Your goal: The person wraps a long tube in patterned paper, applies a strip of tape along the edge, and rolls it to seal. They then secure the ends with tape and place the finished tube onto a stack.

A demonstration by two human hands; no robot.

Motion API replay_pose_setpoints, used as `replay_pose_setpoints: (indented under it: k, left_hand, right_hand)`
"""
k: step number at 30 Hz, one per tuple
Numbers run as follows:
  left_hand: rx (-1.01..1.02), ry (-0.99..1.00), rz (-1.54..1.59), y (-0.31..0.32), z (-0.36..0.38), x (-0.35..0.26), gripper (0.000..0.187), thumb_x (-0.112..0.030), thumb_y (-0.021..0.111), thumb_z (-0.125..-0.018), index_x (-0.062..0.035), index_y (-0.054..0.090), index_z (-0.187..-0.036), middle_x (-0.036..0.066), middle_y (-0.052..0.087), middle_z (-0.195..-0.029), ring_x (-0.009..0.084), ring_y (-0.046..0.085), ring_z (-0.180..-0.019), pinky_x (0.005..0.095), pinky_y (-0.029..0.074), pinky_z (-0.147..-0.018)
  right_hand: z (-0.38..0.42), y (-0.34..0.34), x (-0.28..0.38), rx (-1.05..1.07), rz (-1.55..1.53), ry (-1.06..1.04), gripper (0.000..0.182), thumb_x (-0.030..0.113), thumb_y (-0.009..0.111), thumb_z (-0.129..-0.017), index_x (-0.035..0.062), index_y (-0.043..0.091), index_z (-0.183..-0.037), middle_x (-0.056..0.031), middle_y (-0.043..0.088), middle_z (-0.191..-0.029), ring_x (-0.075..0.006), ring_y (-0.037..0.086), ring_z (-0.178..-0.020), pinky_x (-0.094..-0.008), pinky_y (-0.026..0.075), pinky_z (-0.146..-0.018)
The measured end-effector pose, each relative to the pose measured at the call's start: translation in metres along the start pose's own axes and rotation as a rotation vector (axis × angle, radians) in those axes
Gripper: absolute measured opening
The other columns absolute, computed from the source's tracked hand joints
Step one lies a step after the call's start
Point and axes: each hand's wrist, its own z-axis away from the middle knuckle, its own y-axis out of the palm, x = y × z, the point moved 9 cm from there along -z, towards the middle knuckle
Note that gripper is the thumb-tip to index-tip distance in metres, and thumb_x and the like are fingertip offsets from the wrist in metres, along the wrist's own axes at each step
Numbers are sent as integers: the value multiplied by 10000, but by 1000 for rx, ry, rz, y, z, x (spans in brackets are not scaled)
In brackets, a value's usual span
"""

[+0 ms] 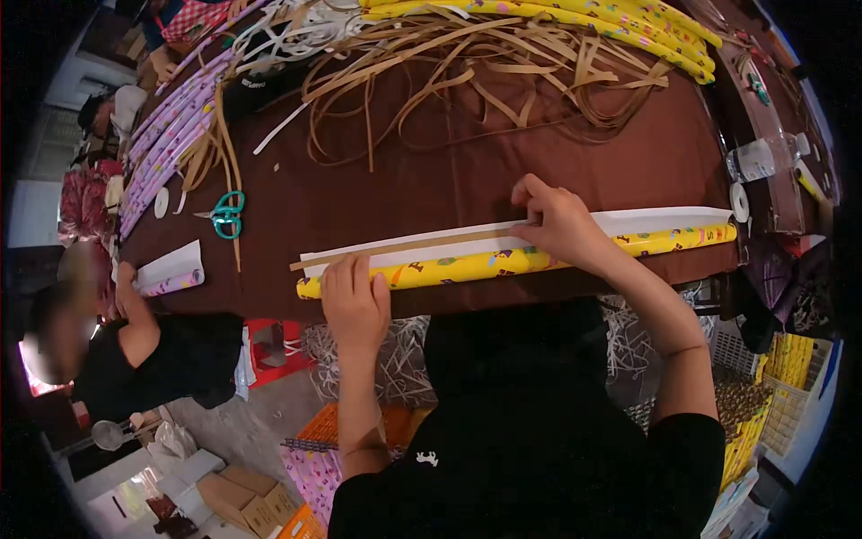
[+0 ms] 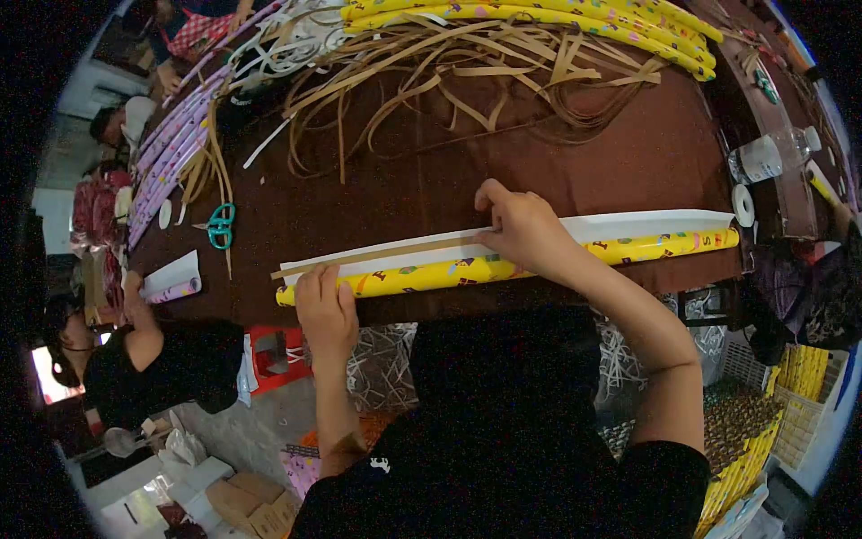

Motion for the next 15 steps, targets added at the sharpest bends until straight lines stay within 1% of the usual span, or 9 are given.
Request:
replay_pose_setpoints:
  k: [2,4,6,7,8,10,11,12,15]
  left_hand:
    - [-6,-59,-12,0,-2,-3,259,-143,578,-854,11,594,-1062,161,576,-1071,347,543,-1008,471,417,-942]
    - [-40,-69,9,-2,-5,-18,232,-126,582,-850,19,608,-1029,171,576,-1058,358,544,-1005,478,428,-933]
    - [-78,-25,144,3,-7,-43,233,-117,584,-838,34,608,-1014,175,587,-1028,355,555,-983,471,441,-919]
    - [-52,10,197,9,-11,-59,228,-116,559,-867,32,617,-1031,170,593,-1040,350,554,-994,470,431,-919]
    - [-23,50,261,14,-15,-77,229,-114,535,-896,29,627,-1049,165,600,-1052,344,554,-1004,470,421,-919]
    - [-7,75,327,18,-24,-104,238,-113,552,-878,38,632,-1044,170,610,-1057,337,564,-1007,467,433,-925]
    - [-1,97,342,23,-27,-117,243,-117,558,-872,43,632,-1041,168,610,-1057,335,565,-1008,463,438,-922]
    - [4,121,357,27,-30,-129,249,-120,565,-866,47,632,-1038,166,611,-1058,332,566,-1009,460,443,-919]
    - [27,115,259,34,-34,-139,256,-125,576,-863,43,636,-1047,156,616,-1070,314,568,-973,443,451,-871]
  right_hand:
    - [1,-1,-1,-40,67,15,334,47,744,-723,41,506,-957,-95,561,-593,-268,562,-558,-364,432,-553]
    - [1,3,-1,-15,85,34,325,57,749,-718,56,524,-953,-75,546,-593,-257,563,-573,-363,434,-585]
    - [4,-1,10,-98,276,-97,340,82,765,-707,76,536,-958,-53,531,-606,-247,568,-603,-365,434,-633]
    - [3,3,5,-1,277,-46,362,130,740,-737,76,523,-1022,-78,573,-663,-283,603,-689,-410,449,-719]
    - [3,4,4,3,281,-42,362,130,740,-737,76,523,-1022,-78,573,-663,-283,603,-689,-410,449,-719]
    - [5,1,5,-55,260,-74,352,132,734,-735,82,527,-1015,-81,581,-668,-286,608,-695,-405,447,-707]
    - [5,-1,8,-110,286,-92,356,96,766,-682,88,534,-952,-37,534,-627,-249,580,-653,-369,427,-654]
    - [6,-2,9,-125,283,-115,354,96,760,-687,88,531,-956,-38,539,-630,-251,583,-655,-370,427,-656]
    - [8,-2,9,-155,282,-148,352,116,751,-703,90,523,-969,-38,551,-636,-251,587,-662,-369,428,-665]
